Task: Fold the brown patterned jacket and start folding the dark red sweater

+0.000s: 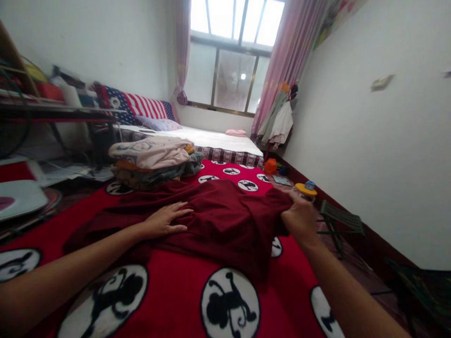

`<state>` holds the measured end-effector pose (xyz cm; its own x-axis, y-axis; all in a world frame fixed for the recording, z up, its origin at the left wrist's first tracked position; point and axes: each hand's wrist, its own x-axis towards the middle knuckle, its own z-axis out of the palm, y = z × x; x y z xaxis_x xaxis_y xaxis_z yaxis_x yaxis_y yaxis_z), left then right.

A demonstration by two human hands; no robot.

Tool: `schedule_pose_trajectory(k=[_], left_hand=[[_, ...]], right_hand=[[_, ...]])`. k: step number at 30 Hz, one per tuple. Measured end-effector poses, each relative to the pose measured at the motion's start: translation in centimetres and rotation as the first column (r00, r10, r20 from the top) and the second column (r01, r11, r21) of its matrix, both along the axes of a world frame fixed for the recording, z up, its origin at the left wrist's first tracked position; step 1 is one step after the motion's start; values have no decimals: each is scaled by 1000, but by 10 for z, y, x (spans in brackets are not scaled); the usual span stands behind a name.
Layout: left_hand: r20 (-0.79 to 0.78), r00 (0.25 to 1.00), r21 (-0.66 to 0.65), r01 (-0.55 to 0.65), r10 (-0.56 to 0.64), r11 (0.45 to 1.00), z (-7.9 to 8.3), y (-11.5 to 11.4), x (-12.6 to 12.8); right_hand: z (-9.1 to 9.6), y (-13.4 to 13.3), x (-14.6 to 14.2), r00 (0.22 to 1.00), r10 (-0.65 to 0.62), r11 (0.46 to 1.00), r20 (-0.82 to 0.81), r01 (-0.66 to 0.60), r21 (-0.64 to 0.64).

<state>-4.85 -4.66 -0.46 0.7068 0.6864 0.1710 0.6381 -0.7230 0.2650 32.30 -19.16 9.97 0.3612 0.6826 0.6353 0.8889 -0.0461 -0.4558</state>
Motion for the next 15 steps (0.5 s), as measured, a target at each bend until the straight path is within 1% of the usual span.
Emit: schedule_pose_trajectory(k=[1,2,3,4,5,6,7,8,9,10,11,12,13,14,15], left_hand=[[27,1000,9,-1,1,1000,1,-2,0],[56,998,17,-4,3,1000,2,-4,1],[86,996,27,-8,6,1000,3,-6,1],[119,993,37,-12,8,999,3,-7,2],[158,987,50,-17,9,999,3,-9,2],[198,980,62,-23,11,998,3,-10,2],[238,971,71,-25,8,997,4,-11,2],[274,962,73,-18,-3,997,5,-13,2],[308,951,67,4,-24,998,8,-16,2],[339,939,52,41,-56,998,12,-19,2],[363,927,26,91,-94,995,18,-25,3],[377,916,-10,153,-138,988,26,-33,3],[379,907,-55,219,-183,974,35,-42,5],[362,903,-106,284,-229,953,45,-52,6],[327,904,-164,342,-276,925,56,-63,8]], right_hand=[[15,-4,5,987,-116,981,109,97,165],[27,-9,7,963,-196,943,187,133,304],[33,-14,7,935,-247,914,255,137,381],[35,-19,4,911,-243,924,335,111,366],[32,-25,-1,886,-185,965,424,82,250],[27,-31,-6,862,-77,997,502,65,41],[20,-37,-12,839,69,973,539,62,-222],[13,-42,-17,825,223,880,519,59,-472],[8,-46,-22,822,346,757,452,41,-652],[5,-49,-26,829,426,658,364,-7,-753],[6,-50,-30,839,469,607,275,-81,-790],[8,-48,-33,852,486,607,195,-169,-777],[11,-43,-36,868,479,647,131,-248,-721],[15,-36,-39,888,452,709,85,-301,-638],[17,-26,-41,911,410,776,52,-318,-544]])
